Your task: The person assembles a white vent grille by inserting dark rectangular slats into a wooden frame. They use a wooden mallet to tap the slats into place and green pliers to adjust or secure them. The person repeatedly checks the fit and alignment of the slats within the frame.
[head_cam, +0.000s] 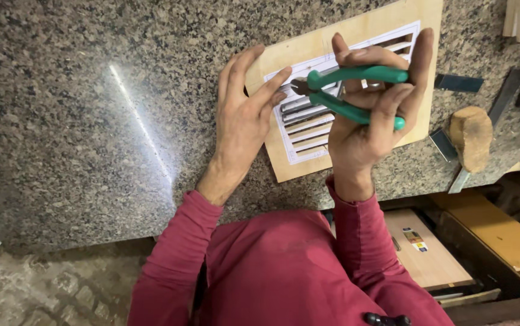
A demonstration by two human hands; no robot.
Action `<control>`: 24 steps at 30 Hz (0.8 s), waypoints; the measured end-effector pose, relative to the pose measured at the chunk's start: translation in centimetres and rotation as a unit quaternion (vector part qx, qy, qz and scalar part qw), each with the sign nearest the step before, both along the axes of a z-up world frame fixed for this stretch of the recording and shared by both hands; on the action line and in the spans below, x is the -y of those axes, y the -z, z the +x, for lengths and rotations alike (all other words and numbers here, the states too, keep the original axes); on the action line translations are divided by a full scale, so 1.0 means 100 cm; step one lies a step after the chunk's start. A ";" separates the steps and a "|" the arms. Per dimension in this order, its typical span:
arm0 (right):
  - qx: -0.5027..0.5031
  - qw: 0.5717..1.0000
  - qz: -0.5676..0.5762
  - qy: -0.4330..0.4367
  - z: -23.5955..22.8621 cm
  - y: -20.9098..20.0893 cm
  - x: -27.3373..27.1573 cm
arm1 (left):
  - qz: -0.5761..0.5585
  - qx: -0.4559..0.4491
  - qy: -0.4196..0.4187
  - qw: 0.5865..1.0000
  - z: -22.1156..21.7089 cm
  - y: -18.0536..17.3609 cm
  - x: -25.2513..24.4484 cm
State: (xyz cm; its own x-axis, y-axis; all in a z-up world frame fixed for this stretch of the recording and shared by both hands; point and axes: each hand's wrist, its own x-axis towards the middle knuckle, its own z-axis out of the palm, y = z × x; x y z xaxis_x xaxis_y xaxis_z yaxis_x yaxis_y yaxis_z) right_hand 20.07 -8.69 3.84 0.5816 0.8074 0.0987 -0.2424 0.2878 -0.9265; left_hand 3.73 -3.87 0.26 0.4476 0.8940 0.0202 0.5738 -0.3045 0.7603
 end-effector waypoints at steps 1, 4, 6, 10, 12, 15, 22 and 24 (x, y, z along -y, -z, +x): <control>-0.001 1.000 -0.003 -0.004 -0.003 0.001 0.000 | -0.001 0.001 0.000 1.000 -0.001 -0.001 0.000; 0.018 1.000 -0.006 -0.014 -0.009 0.000 -0.002 | -0.002 0.005 -0.002 1.000 -0.002 -0.003 0.000; 0.042 0.999 -0.004 -0.021 -0.007 -0.001 -0.006 | -0.003 0.011 0.000 1.000 -0.001 -0.002 -0.002; 0.105 0.993 0.008 -0.050 -0.008 -0.001 -0.012 | -0.004 0.001 0.005 1.000 -0.003 0.000 0.001; 0.106 0.992 0.023 -0.063 -0.010 0.001 -0.013 | 0.000 0.000 0.008 1.000 -0.003 0.001 0.002; 0.089 0.992 0.057 -0.064 -0.009 0.006 -0.013 | -0.001 -0.004 0.003 1.000 0.002 0.003 0.002; 0.115 0.992 0.021 -0.042 0.004 0.014 -0.009 | -0.038 0.013 0.010 0.999 0.003 -0.003 -0.001; 0.081 0.996 0.010 -0.043 0.019 0.012 -0.015 | -0.022 0.030 -0.014 0.999 0.007 -0.001 -0.006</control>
